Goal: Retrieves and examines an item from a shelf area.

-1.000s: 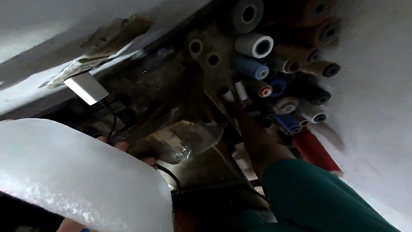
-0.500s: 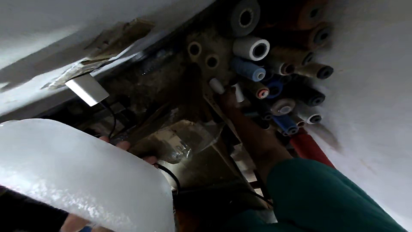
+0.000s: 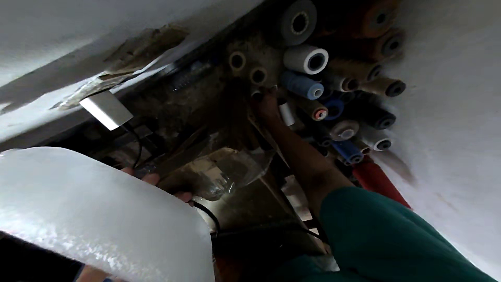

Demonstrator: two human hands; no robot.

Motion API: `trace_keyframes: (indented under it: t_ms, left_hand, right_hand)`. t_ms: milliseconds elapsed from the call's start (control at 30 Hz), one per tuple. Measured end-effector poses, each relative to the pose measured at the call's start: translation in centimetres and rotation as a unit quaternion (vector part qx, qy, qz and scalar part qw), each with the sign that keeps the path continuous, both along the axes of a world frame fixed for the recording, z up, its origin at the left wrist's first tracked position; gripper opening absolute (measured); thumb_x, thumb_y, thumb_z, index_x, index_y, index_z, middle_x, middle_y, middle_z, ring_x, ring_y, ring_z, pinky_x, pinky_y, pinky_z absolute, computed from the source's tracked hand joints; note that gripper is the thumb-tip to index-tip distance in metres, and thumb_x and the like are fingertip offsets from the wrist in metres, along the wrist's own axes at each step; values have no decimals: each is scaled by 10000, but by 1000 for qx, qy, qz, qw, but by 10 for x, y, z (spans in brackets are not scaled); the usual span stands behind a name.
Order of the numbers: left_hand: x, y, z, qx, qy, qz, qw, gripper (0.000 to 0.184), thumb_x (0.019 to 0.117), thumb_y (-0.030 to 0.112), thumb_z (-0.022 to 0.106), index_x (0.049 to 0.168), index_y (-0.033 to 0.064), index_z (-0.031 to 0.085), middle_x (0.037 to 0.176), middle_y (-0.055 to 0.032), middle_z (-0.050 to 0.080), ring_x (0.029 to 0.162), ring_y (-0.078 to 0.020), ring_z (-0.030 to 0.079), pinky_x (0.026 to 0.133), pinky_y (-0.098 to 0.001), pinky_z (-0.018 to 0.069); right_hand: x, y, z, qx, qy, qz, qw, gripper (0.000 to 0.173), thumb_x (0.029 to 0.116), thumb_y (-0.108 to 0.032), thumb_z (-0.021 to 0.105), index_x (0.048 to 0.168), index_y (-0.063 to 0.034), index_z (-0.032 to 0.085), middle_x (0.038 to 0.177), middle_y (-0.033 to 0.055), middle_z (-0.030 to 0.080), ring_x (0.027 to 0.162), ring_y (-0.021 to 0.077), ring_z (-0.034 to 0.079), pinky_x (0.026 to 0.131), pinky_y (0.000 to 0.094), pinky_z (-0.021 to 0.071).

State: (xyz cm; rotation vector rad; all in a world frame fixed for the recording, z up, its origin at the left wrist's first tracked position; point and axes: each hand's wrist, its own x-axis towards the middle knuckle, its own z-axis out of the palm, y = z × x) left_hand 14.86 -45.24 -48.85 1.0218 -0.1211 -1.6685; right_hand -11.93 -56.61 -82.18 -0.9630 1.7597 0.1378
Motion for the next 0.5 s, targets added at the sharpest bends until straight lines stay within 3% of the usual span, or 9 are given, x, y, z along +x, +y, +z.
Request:
trace_keyframes:
  t_ms: [67,167,200,267,333,400,500]
  left_hand:
    - [1,0,1,4,40,-4,999,443,955,429,651,1302,157,681,1310,-25,692,1252,-149,629,1042,-367,518]
    - [3,2,2,0,38,-7,999,428,967,431,633,1299,166,685,1304,-11,698,1248,-132,631,1037,-350,521]
    - [3,3,2,-4,33,-7,999,418,974,433,619,1291,170,690,1298,-3,701,1244,-122,632,1034,-342,522]
    - [4,2,0,-12,19,9,1000,379,978,401,620,1253,157,709,1266,-2,716,1214,-110,650,1015,-324,536]
    - [4,2,-1,-14,23,27,999,359,974,354,638,1242,128,714,1254,-24,722,1197,-127,666,1002,-331,551]
    - [4,2,1,-13,46,17,999,379,969,362,641,1266,133,695,1278,-36,709,1223,-151,651,1016,-364,538]
    - [7,1,2,-16,65,14,998,362,970,324,623,1263,124,691,1284,-47,703,1237,-164,638,1022,-379,527]
  right_hand:
    - [-12,17,-5,-17,-13,-8,1000,638,951,-522,662,1409,-80,605,1500,261,458,1273,384,564,1041,522,492]
    - [-35,45,3,-40,19,-4,999,441,1074,-314,505,1374,-7,607,1429,270,547,1294,398,564,1089,503,463]
    - [-42,52,10,-23,55,-15,998,418,1080,-246,496,1386,23,586,1458,298,517,1348,433,518,1122,517,431]
    - [-55,66,7,44,134,-40,989,477,1043,-224,571,1456,8,509,1537,321,399,1395,459,453,1117,516,432]
    - [-65,77,-6,116,164,-30,979,679,1018,-246,626,1563,31,331,1598,339,278,1467,479,343,1172,524,367]
    - [-69,82,-19,145,174,-4,974,765,1002,-289,652,1579,50,280,1605,328,290,1481,475,326,1193,559,327]
    - [-67,72,-33,179,200,48,962,772,1002,-405,617,1586,-2,311,1584,296,362,1435,473,399,1126,635,365]
